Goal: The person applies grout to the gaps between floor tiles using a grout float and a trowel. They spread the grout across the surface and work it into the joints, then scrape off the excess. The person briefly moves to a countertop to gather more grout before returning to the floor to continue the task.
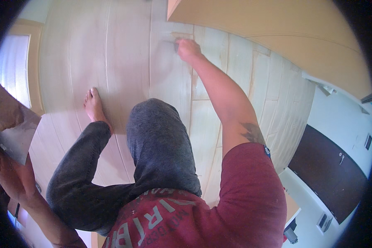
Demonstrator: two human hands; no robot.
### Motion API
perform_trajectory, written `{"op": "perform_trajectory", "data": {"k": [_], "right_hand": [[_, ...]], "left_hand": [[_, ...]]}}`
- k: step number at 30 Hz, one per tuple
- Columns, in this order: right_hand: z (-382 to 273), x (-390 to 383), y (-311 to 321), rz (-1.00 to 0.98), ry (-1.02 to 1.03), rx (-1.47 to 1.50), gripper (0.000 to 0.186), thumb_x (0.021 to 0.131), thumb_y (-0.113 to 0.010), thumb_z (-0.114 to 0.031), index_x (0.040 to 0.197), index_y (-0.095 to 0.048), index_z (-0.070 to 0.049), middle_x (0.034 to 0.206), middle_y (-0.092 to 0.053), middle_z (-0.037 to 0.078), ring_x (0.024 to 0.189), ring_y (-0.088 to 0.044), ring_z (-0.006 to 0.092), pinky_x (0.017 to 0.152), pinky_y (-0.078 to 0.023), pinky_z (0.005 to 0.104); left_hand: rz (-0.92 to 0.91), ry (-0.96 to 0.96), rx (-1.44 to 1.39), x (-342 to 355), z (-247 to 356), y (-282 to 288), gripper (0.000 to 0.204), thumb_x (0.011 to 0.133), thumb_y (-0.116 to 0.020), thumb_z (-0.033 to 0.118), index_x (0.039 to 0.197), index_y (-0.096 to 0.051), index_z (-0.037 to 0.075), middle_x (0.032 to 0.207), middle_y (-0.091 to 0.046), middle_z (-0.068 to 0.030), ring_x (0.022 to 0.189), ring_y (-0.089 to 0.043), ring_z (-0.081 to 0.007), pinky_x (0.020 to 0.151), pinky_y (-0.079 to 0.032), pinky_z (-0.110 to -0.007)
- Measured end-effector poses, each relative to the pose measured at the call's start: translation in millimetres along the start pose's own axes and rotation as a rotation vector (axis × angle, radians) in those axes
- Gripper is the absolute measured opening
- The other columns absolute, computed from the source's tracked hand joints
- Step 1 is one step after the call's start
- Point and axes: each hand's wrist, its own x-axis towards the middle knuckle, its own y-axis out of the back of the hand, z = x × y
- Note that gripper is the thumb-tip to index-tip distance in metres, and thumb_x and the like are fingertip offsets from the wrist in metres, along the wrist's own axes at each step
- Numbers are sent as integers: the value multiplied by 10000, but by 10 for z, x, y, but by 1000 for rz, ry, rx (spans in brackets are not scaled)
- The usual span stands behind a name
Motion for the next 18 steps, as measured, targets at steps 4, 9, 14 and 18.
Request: {"op": "perform_trajectory", "data": {"k": [4, 9, 14, 18], "right_hand": [[-150, 109, 23, 280, 86, -35, 506, 894, -583, -60, 1382, -690, -142, 1298, -719, 148, 1187, -660, 404, 1018, -555, 488], [-242, 5, -143, 307, 176, 5, 526, 896, -637, -70, 1417, -647, -145, 1351, -673, 104, 1233, -612, 375, 1036, -532, 513], [-292, -5, -65, 219, 181, -24, 550, 878, -645, -49, 1423, -644, -123, 1373, -659, 116, 1241, -604, 377, 1042, -530, 504], [-525, 59, 79, 307, 145, -13, 522, 875, -650, -52, 1390, -676, -133, 1395, -656, 110, 1280, -593, 370, 1031, -539, 501]], "left_hand": [[9, -29, -74, -30, 54, 32, 667, 1111, -504, 499, 1623, -393, 87, 1670, -405, -106, 1515, -404, -294, 1284, -298, -511], [-14, -36, -88, -106, 96, 108, 631, 1121, -476, 468, 1626, -393, 98, 1680, -390, -102, 1528, -387, -295, 1286, -289, -525], [12, -47, -104, -113, 56, 142, 599, 1130, -448, 437, 1629, -392, 110, 1689, -376, -97, 1541, -369, -297, 1288, -280, -538], [-23, -63, -112, -204, 152, 8, 575, 1138, -426, 412, 1631, -392, 120, 1697, -364, -93, 1552, -356, -298, 1290, -272, -549]]}}
